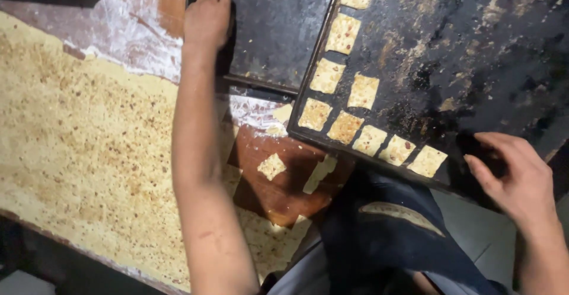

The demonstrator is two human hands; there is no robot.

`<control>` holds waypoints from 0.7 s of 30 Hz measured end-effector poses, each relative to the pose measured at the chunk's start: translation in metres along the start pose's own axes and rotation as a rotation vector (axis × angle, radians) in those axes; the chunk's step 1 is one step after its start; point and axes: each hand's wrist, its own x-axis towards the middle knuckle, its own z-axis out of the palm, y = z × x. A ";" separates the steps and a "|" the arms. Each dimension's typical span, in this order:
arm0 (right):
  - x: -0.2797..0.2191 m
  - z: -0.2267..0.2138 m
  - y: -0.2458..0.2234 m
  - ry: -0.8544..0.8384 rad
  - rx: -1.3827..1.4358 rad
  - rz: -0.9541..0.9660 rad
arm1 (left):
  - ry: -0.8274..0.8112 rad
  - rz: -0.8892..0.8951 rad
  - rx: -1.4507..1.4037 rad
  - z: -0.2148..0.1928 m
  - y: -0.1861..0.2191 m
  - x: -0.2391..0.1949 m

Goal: The person picks up cut square dough pieces from a large seasoned dough sheet on the worktable and arranges them one at a time in spaced rows on dark baking trays, turning each piece over and repositioning the trays as they fill.

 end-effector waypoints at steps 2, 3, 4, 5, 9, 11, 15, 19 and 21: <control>0.005 -0.001 -0.001 0.035 -0.045 -0.038 | -0.052 0.010 0.063 0.021 -0.018 -0.006; 0.002 -0.006 0.001 0.057 -0.099 -0.075 | -0.110 0.012 0.117 0.036 -0.018 -0.007; 0.006 -0.008 -0.004 0.067 -0.113 -0.050 | -0.102 0.034 0.098 0.028 -0.020 -0.013; 0.009 -0.012 -0.007 0.086 -0.082 -0.112 | -0.111 -0.022 0.106 0.022 -0.020 -0.020; 0.022 -0.035 -0.022 0.130 -0.001 -0.243 | -0.077 -0.201 -0.218 -0.097 0.038 -0.037; 0.023 -0.046 -0.020 0.140 -0.002 -0.240 | -0.023 -0.216 -0.323 -0.115 0.056 -0.053; 0.026 -0.057 -0.021 0.154 0.071 -0.274 | 0.185 -0.426 -1.157 -0.171 0.139 -0.064; 0.031 -0.062 -0.019 0.061 0.256 -0.308 | 0.199 -0.200 -1.512 -0.214 0.278 -0.039; 0.037 -0.066 -0.016 -0.100 0.541 -0.228 | -0.293 -0.159 -1.762 -0.213 0.349 -0.027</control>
